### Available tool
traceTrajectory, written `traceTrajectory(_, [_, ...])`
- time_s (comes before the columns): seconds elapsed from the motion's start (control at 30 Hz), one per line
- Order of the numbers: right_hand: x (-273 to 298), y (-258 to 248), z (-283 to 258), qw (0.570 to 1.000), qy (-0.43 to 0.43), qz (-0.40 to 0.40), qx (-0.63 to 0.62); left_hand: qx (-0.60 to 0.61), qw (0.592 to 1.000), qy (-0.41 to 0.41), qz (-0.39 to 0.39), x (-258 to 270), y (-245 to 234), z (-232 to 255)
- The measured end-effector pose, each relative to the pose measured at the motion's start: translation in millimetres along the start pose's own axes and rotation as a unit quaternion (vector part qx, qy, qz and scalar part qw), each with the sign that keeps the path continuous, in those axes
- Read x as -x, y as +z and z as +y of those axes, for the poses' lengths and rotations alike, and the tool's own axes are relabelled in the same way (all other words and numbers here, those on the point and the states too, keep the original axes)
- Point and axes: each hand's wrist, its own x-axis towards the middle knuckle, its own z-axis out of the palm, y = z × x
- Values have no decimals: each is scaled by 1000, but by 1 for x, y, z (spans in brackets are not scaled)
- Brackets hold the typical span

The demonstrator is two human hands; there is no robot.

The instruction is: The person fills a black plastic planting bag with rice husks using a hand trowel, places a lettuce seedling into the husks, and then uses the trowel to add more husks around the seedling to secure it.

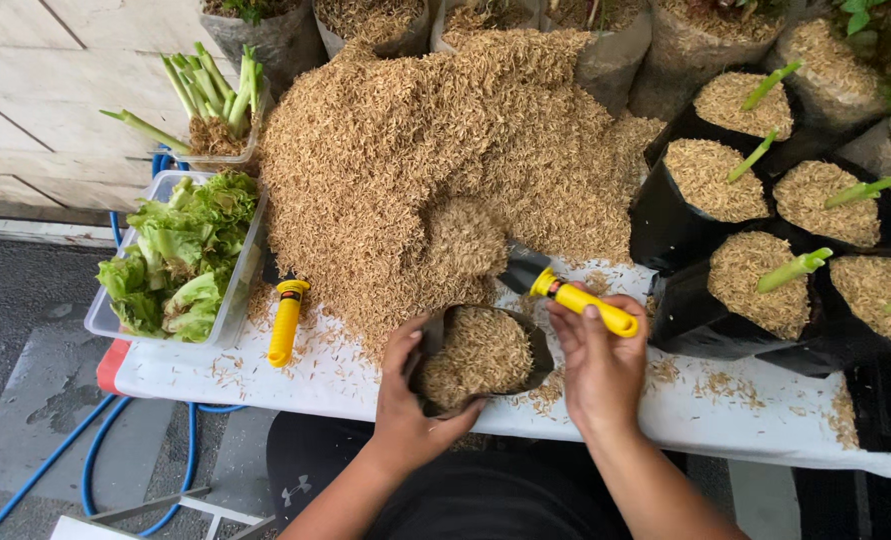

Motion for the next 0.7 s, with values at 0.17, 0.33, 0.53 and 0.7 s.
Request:
traceTrajectory(0.17, [0,-9,-29,995,-88,-43,31,-23,1000,-3,-19,-4,5,2])
traceTrajectory(0.33, [8,-15,-71,988,-129,-51,63,-46,999,0,-18,-6,9,2])
traceTrajectory(0.53, [24,-17,-112,981,-168,-69,75,-74,995,-64,-6,0,13,-1])
traceTrajectory(0.7, [47,-12,-133,961,-212,-62,163,-49,984,-169,6,-5,14,9])
